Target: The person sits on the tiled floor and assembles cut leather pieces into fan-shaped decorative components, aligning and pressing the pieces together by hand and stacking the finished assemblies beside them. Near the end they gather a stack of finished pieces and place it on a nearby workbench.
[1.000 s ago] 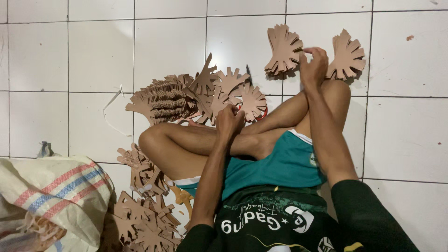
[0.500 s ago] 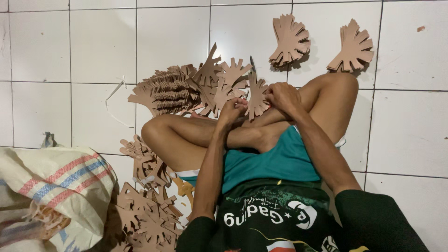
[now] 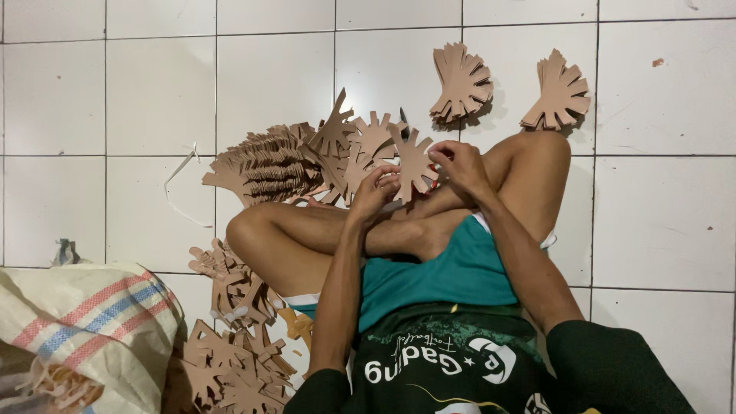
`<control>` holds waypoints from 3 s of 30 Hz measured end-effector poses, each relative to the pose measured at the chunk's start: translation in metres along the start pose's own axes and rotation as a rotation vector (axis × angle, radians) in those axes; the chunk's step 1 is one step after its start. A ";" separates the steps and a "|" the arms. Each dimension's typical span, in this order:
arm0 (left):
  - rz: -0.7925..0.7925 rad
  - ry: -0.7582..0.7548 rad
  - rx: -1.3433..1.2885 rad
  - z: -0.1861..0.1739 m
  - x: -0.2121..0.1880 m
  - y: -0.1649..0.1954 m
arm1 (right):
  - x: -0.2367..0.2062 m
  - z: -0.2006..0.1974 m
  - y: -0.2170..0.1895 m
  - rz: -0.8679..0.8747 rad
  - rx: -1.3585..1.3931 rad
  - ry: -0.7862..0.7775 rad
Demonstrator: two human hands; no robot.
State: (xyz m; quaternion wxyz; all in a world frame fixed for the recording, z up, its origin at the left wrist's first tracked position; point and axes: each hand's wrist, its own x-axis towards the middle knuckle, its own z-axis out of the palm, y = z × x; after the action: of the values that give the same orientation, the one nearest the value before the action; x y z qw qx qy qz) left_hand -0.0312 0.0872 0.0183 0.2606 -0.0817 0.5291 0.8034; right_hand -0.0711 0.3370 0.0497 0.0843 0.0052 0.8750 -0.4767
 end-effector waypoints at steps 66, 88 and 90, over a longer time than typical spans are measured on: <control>-0.077 0.089 0.411 0.136 0.160 0.084 | 0.057 -0.158 -0.021 -0.003 0.880 -0.074; 0.548 0.759 0.048 -0.033 -0.295 0.326 | -0.010 0.106 -0.473 -0.615 0.653 -1.018; 0.640 0.829 0.091 -0.063 -0.331 0.352 | -0.004 0.148 -0.523 -0.635 0.745 -1.194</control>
State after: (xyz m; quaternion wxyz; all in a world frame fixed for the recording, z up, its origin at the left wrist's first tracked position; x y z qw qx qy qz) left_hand 0.0632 -0.1857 0.4106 -0.2256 -0.2157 0.6207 0.7192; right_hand -0.0928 -0.0713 0.4077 0.3940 -0.4762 0.4224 -0.6630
